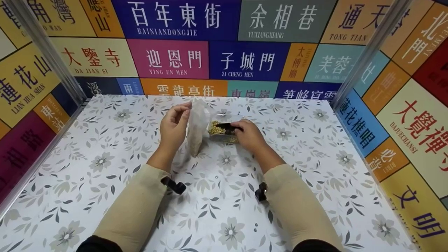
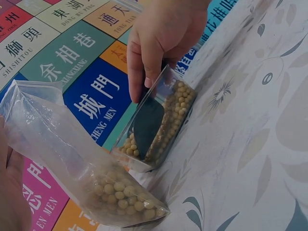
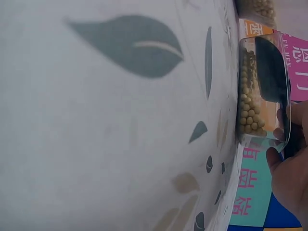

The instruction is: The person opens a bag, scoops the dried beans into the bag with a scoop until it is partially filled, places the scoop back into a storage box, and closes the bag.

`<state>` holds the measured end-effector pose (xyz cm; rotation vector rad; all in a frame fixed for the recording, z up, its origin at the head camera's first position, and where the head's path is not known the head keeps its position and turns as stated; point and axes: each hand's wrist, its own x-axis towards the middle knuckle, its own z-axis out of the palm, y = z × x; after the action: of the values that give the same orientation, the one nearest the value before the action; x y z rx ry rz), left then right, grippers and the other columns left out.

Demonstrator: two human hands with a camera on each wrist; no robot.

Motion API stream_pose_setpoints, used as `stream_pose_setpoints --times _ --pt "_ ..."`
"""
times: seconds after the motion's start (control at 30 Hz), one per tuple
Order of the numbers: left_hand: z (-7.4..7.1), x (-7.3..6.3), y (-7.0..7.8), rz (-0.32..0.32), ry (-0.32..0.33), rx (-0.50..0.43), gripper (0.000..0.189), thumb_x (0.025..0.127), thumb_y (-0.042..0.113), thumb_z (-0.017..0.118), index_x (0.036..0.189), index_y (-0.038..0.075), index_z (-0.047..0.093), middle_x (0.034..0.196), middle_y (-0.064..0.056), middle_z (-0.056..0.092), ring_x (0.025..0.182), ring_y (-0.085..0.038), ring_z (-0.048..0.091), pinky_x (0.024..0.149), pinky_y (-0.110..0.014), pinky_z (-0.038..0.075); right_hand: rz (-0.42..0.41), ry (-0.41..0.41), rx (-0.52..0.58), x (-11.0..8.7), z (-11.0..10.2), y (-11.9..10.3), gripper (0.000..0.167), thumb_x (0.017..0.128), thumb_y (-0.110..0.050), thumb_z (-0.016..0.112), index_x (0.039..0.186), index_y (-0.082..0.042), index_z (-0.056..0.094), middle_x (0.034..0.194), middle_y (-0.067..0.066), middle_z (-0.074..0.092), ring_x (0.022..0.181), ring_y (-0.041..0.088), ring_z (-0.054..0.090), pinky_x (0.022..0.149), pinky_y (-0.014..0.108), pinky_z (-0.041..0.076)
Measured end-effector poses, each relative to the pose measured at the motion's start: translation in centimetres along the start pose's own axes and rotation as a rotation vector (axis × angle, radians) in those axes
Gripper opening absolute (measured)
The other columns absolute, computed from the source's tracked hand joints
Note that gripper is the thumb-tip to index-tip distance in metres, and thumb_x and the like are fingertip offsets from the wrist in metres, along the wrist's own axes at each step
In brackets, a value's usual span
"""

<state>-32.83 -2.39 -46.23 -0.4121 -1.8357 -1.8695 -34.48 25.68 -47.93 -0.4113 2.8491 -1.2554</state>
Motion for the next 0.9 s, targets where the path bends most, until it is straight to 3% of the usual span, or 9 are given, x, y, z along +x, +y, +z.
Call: stream_pose_setpoints --times 0.3,0.5,0.6,0.8,0.9 --pt "0.1 0.0 -0.2 0.007 -0.011 0.006 0.014 0.108 0.015 0.065 0.114 0.004 0.07 0.135 -0.006 0.074 0.129 -0.015 0.068 0.111 -0.027 0.058 0.019 0.055 0.048 -0.5 -0.3 0.3 0.037 0.111 -0.015 0.055 0.146 -0.009 0.065 0.154 0.017 0.057 0.149 0.037 0.049 0.126 0.055 0.042" --pt "0.0 0.0 -0.1 0.008 -0.012 0.023 0.016 0.109 0.016 0.064 0.115 0.003 0.07 0.135 -0.005 0.074 0.13 -0.014 0.068 0.111 -0.026 0.057 0.042 0.107 0.147 -0.9 -1.1 0.8 0.036 0.111 -0.017 0.057 0.146 -0.01 0.066 0.153 0.014 0.058 0.149 0.033 0.049 0.127 0.051 0.041" --pt "0.0 -0.1 -0.1 0.008 -0.013 0.037 0.018 0.109 0.017 0.063 0.116 0.002 0.07 0.135 -0.006 0.073 0.13 -0.015 0.068 0.111 -0.026 0.057 0.065 0.131 0.196 -1.1 -1.5 0.9 0.036 0.11 -0.017 0.059 0.145 -0.009 0.066 0.152 0.014 0.059 0.148 0.031 0.051 0.124 0.043 0.044" --pt "0.0 -0.1 -0.2 0.011 -0.022 0.023 0.021 0.109 0.018 0.063 0.118 0.0 0.069 0.137 -0.006 0.072 0.133 -0.016 0.067 0.113 -0.026 0.056 0.105 0.17 0.269 -1.3 -1.9 1.2 0.036 0.11 -0.016 0.061 0.144 -0.007 0.066 0.152 0.014 0.06 0.145 0.028 0.053 0.106 0.014 0.047" --pt "0.0 0.0 -0.2 0.014 -0.017 0.016 0.018 0.109 0.017 0.064 0.117 0.002 0.069 0.136 -0.006 0.073 0.132 -0.015 0.067 0.113 -0.026 0.056 0.099 0.18 0.275 -1.3 -1.8 1.2 0.036 0.11 -0.016 0.061 0.145 -0.008 0.066 0.152 0.013 0.06 0.146 0.027 0.053 0.107 0.013 0.047"
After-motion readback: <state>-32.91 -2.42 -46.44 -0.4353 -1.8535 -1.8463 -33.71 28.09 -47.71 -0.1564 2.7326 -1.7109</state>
